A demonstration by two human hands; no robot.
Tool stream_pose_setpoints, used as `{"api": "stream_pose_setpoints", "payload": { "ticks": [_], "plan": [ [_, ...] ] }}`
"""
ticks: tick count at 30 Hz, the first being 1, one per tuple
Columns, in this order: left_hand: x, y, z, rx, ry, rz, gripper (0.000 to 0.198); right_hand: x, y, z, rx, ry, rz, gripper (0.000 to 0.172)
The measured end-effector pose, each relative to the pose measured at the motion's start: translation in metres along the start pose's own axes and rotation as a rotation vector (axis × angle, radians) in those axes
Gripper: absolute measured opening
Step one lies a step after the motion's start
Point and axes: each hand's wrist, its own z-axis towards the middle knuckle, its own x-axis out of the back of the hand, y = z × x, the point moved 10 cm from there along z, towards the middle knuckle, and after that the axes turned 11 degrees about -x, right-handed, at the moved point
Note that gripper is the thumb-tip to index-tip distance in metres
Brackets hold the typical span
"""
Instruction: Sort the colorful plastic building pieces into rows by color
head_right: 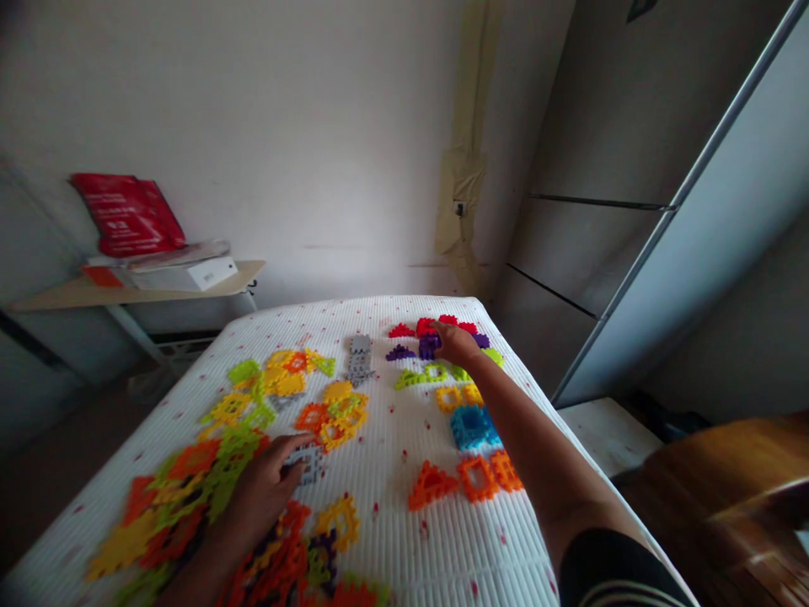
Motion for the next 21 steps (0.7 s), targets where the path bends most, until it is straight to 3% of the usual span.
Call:
{"api": "stream_pose_setpoints", "payload": {
  "ticks": [6,10,21],
  "plan": [
    [0.007,0.002,0.000,-0.073,0.054,0.099,0.036,0.016,0.054,0.018,-0.105,0.051,-0.006,0.060],
    [0.007,-0.002,0.000,-0.070,0.065,0.130,0.036,0.021,0.079,0.030,-0.124,0.009,-0.036,0.057],
    [0.008,-0.001,0.001,-0.055,0.048,0.135,0.035,-0.014,0.072,0.041,-0.087,-0.183,-0.106,0.025]
  ]
}}
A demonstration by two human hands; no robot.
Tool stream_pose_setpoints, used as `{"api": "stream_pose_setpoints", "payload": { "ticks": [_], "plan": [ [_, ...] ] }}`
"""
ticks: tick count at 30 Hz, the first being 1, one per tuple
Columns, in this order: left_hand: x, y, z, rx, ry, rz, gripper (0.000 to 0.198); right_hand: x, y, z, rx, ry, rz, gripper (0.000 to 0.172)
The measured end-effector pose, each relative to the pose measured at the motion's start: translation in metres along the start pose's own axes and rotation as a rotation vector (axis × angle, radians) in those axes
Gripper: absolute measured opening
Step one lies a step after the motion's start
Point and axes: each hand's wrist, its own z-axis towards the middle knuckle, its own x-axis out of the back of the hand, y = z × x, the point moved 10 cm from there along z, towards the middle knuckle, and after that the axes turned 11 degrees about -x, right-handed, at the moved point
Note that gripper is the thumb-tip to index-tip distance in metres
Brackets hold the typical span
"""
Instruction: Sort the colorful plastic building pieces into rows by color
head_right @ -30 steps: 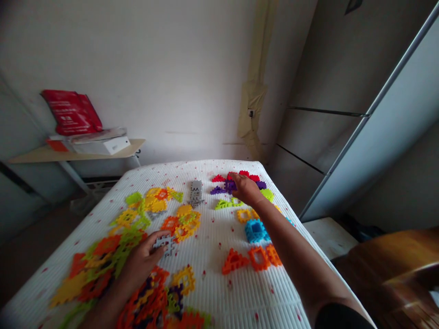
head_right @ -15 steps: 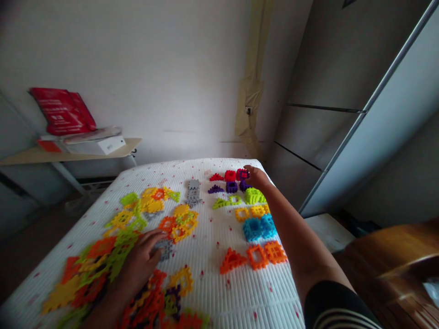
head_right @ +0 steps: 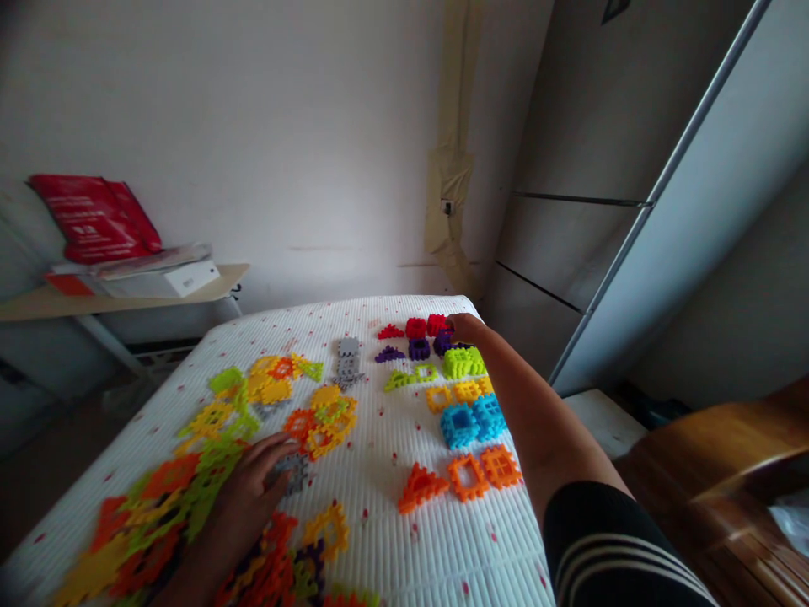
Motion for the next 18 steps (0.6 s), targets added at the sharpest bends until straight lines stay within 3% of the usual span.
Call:
{"api": "stream_pose_setpoints", "payload": {
  "ticks": [8,18],
  "plan": [
    [-0.002,-0.002,-0.001,0.013,-0.007,-0.017,0.036,-0.007,-0.002,0.004,-0.004,-0.045,-0.021,0.032],
    [0.001,-0.002,-0.001,-0.001,0.038,-0.028,0.033,-0.021,-0.003,0.008,0.006,-0.109,-0.030,0.024]
  ]
}}
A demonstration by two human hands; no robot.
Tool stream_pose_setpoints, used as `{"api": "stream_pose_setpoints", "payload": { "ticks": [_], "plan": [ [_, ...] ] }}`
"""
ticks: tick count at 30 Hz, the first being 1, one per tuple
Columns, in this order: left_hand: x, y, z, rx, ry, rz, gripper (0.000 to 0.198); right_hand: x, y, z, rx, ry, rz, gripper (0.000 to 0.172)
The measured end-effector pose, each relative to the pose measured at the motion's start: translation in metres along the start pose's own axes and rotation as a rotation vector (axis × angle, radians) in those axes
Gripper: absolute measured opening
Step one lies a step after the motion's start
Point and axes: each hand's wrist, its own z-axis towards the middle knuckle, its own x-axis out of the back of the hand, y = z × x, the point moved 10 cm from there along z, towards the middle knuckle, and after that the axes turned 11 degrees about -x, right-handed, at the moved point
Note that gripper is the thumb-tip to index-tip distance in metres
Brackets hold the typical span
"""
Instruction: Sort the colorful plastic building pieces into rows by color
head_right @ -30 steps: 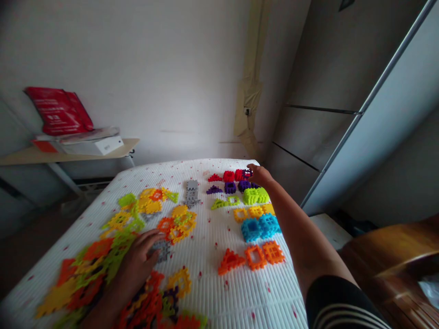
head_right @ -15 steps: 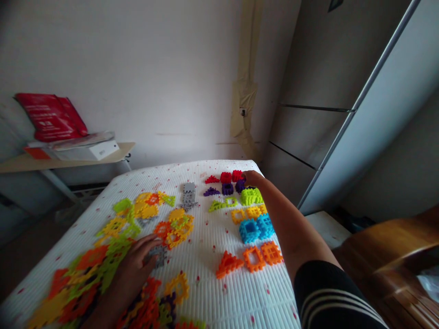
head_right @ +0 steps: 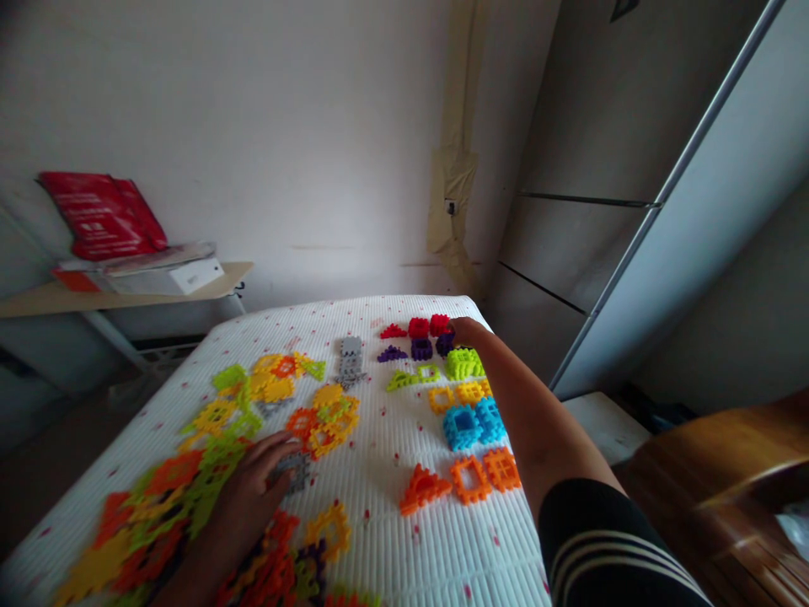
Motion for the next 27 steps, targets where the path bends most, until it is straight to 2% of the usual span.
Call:
{"api": "stream_pose_setpoints", "payload": {
  "ticks": [9,11,15,18,20,23,27],
  "plan": [
    [0.000,0.001,-0.001,0.004,-0.009,-0.016,0.031,0.003,-0.001,-0.003,0.009,0.051,0.025,0.028],
    [-0.001,0.001,-0.001,-0.001,-0.009,-0.011,0.031,0.014,-0.002,-0.008,0.000,0.092,0.038,0.030],
    [-0.002,0.002,-0.001,0.004,-0.015,-0.005,0.032,0.052,-0.010,-0.030,-0.013,0.233,0.074,0.051],
    [0.001,0.008,0.001,0.015,-0.021,-0.013,0.032,0.077,-0.030,-0.064,0.047,0.324,0.114,0.053],
    [0.012,0.013,0.003,0.029,0.003,-0.021,0.032,0.093,-0.054,-0.101,0.181,0.418,0.169,0.051],
    [0.039,0.022,0.007,0.052,0.088,-0.046,0.031,0.109,-0.088,-0.169,0.417,0.533,0.290,0.043],
    [0.081,0.030,0.008,0.079,0.199,-0.086,0.028,0.115,-0.113,-0.238,0.541,0.529,0.433,0.038]
  ]
}}
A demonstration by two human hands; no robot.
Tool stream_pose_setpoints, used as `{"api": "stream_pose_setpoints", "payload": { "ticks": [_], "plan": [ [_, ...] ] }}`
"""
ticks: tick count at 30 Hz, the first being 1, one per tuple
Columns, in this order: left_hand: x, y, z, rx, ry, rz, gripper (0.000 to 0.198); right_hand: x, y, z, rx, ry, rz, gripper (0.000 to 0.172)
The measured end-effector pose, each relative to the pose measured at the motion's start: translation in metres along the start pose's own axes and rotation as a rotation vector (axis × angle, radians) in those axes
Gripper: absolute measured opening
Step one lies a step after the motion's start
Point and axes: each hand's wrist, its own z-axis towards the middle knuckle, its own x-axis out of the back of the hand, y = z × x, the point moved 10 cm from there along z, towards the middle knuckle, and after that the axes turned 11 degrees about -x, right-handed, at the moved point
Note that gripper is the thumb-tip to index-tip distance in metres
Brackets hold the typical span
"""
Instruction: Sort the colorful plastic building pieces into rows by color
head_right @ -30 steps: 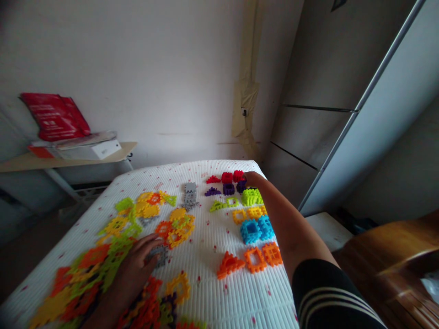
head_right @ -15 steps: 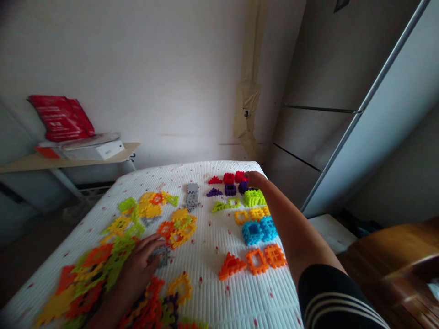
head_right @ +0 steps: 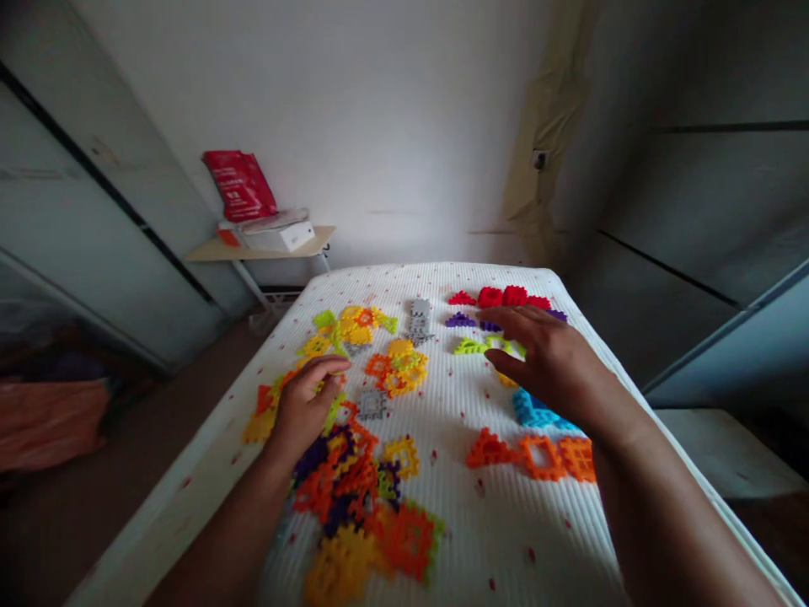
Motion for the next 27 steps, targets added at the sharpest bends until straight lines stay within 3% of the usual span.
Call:
{"api": "stream_pose_setpoints", "payload": {
  "ticks": [3,7,10,13,17,24,27],
  "plan": [
    [0.013,0.006,-0.002,0.031,-0.034,-0.058,0.025,-0.011,-0.024,-0.019,0.026,-0.112,0.071,0.038],
    [0.006,0.012,-0.019,0.021,-0.269,-0.022,0.020,-0.036,-0.034,-0.031,0.063,-0.296,0.105,0.038],
    [-0.004,0.005,-0.043,0.010,-0.481,0.107,0.015,-0.035,-0.030,-0.027,0.050,-0.274,0.097,0.037],
    [-0.009,-0.007,-0.065,0.021,-0.574,0.230,0.030,-0.029,-0.030,-0.021,0.049,-0.238,0.079,0.038],
    [-0.018,-0.016,-0.079,0.050,-0.541,0.322,0.043,-0.030,-0.038,-0.018,0.050,-0.245,0.101,0.037],
    [-0.032,-0.018,-0.073,0.100,-0.383,0.366,0.037,-0.041,-0.044,-0.018,0.030,-0.307,0.090,0.036],
    [-0.036,-0.013,-0.067,0.057,-0.291,0.325,0.034,-0.044,-0.044,-0.017,0.026,-0.316,0.068,0.035]
  ]
}}
